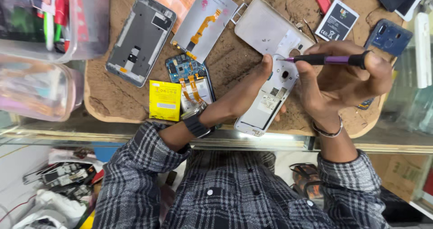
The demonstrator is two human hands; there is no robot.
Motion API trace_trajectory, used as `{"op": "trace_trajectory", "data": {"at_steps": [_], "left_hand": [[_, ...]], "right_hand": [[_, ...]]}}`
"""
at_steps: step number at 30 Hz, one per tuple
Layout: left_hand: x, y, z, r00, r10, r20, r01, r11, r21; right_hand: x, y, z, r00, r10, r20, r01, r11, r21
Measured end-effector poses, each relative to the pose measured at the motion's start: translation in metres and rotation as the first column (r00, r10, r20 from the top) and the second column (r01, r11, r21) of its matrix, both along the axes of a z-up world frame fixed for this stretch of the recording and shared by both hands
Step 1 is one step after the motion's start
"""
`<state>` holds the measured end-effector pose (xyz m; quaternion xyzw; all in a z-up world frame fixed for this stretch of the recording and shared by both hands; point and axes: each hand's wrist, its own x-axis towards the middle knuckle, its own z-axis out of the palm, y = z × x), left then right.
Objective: The person disassembles a white smartphone, removes the back cover, and uses a screwdriver to remove screws from the internal frame. They then detach the display assembly and place it on the workbench.
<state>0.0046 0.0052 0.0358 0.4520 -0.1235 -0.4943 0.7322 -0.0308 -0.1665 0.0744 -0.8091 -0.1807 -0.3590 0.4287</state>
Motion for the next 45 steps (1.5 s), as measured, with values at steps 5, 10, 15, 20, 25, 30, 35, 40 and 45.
{"op": "trace_trajectory", "data": {"at_steps": [5,10,15,20,25,30,35,40,45], "left_hand": [[0.000,0.003,0.012,0.998,-0.018,-0.060,0.019,1.000,0.011],[0.003,0.005,0.007,0.995,-0.039,-0.097,0.039,0.999,-0.004],[0.006,0.006,0.011,0.994,-0.025,-0.104,0.028,0.999,0.031],[0.009,0.005,0.009,0.987,-0.072,-0.144,0.078,0.996,0.039],[0.006,0.003,-0.001,0.996,-0.084,-0.017,0.084,0.996,0.017],[0.001,0.000,-0.005,0.992,-0.117,0.043,0.114,0.991,0.069],[0.000,0.003,-0.007,0.981,-0.107,-0.163,0.108,0.994,0.000],[0.001,0.001,-0.002,0.952,-0.151,-0.265,0.142,0.988,-0.055],[0.002,0.003,-0.007,0.961,-0.131,-0.245,0.132,0.991,-0.011]], "right_hand": [[0.005,0.000,0.001,0.985,0.146,0.095,-0.147,0.989,0.007],[0.011,-0.003,-0.003,0.990,0.097,0.099,-0.096,0.995,-0.021],[0.008,-0.002,-0.001,0.996,0.032,0.083,-0.022,0.993,-0.117],[-0.002,-0.004,0.001,0.995,-0.009,-0.101,0.012,0.999,0.034],[-0.007,-0.013,-0.009,0.994,-0.035,-0.101,0.038,0.999,0.033],[-0.006,-0.013,-0.003,0.991,0.068,-0.112,-0.057,0.993,0.101],[0.011,-0.011,0.004,0.997,0.057,0.054,-0.055,0.998,-0.039],[0.009,-0.009,0.003,0.988,0.151,-0.025,-0.146,0.981,0.127],[-0.001,-0.019,-0.005,0.984,0.166,-0.059,-0.156,0.977,0.144]]}}
